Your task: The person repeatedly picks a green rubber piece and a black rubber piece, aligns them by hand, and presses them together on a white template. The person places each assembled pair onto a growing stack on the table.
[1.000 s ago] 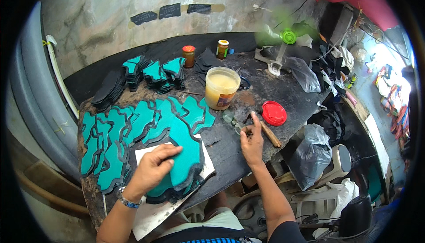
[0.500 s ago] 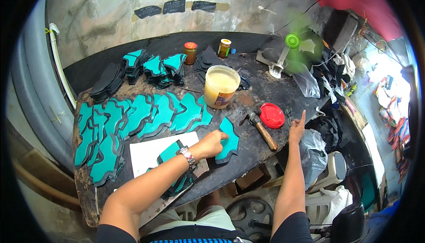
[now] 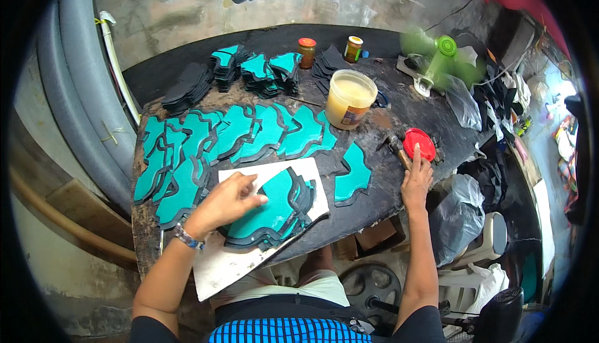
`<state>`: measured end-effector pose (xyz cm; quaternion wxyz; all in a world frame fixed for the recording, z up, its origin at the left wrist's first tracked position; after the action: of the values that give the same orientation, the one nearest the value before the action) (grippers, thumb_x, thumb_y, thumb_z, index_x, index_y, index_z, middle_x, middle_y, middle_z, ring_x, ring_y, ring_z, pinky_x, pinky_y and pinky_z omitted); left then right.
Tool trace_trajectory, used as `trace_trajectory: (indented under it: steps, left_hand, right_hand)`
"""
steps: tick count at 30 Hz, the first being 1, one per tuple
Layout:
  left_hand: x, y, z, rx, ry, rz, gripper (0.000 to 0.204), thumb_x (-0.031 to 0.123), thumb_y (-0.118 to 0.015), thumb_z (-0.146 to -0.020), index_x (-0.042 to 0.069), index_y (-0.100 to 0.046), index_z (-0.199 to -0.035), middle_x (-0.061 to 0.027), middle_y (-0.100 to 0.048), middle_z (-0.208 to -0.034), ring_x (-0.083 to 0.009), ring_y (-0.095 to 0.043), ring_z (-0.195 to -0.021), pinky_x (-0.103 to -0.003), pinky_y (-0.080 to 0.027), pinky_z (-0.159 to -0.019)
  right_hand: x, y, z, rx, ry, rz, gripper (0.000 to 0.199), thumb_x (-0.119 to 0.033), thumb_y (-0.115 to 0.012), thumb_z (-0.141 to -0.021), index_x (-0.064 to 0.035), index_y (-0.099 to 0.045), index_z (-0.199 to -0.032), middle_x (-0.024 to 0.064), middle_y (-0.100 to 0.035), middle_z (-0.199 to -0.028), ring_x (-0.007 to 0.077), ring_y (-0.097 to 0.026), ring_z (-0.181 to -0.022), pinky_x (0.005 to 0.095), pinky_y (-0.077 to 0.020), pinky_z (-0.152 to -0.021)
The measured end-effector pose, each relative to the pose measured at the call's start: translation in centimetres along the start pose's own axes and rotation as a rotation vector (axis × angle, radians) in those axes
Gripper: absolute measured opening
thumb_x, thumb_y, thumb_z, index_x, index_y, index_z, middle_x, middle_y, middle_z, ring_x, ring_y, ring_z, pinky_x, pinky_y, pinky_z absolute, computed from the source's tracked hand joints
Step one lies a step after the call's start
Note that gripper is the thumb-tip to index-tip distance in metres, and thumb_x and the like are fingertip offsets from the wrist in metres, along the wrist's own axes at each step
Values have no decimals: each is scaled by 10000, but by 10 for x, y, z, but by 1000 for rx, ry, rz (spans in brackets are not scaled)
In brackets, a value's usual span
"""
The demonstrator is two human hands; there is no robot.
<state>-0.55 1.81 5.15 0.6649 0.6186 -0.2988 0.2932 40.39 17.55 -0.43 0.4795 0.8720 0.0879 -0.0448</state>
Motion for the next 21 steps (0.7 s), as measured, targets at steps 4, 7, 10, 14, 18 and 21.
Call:
trace_trajectory:
  steps: [4, 7, 10, 14, 18, 21]
  left_hand:
    - [-9, -22, 1, 55, -87, 106, 596, 362, -742, -860, -19, -587, -1290, -147, -541, -922, -254, -581, -860, -372, -481, -770]
    - [-13, -29, -3, 29, -140, 46, 555, 333, -736, -860, 29, -588, -1301, -150, -559, -970, -290, -592, -891, -395, -484, -786]
    - [-16, -30, -4, 6, -146, 30, 567, 320, -731, -862, 38, -569, -1326, -148, -578, -1030, -291, -599, -910, -399, -485, -816]
    - [-19, -28, -2, 19, -163, 54, 579, 308, -737, -859, 40, -562, -1341, -137, -580, -1056, -261, -595, -912, -376, -492, -818]
    - [-21, -27, -1, -12, -187, 9, 577, 295, -738, -853, 69, -561, -1354, -129, -576, -1076, -268, -589, -927, -385, -486, -840]
    - [-23, -27, -2, -45, -191, 22, 573, 317, -706, -867, 123, -553, -1384, -119, -586, -1087, -283, -578, -1000, -401, -444, -889]
  right_hand:
    - [-80, 15, 17, -72, 427, -691, 572, -63, -601, -851, -173, -548, -1411, 143, -488, -1387, 337, -448, -1262, 465, -322, -1100]
    - [-129, 24, 46, -350, 549, -847, 477, -103, -590, -862, -172, -624, -1333, 126, -471, -1433, 335, -378, -1345, 460, -250, -1156]
    - [-156, 20, 55, -406, 592, -735, 443, -195, -612, -886, -213, -626, -1329, 141, -413, -1473, 365, -295, -1406, 497, -200, -1157]
    - [-167, 7, 60, -418, 581, -557, 455, -302, -608, -903, -231, -606, -1352, 189, -350, -1510, 398, -261, -1421, 531, -193, -1133]
    - [-161, 8, 71, -339, 600, -610, 469, -285, -602, -902, -222, -599, -1366, 190, -329, -1531, 414, -259, -1417, 543, -202, -1123]
    - [-157, 14, 74, -226, 673, -646, 464, -284, -605, -897, -217, -610, -1356, 187, -311, -1547, 417, -259, -1417, 542, -193, -1127]
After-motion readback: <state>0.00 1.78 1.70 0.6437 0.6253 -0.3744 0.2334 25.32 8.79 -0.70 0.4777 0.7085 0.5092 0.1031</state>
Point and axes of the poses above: each hand's wrist, its own z-axis away from the middle knuckle, its own y-axis out of the back of the hand, x = y × z, the point moved 1 cm from there along -z, towards the middle knuckle
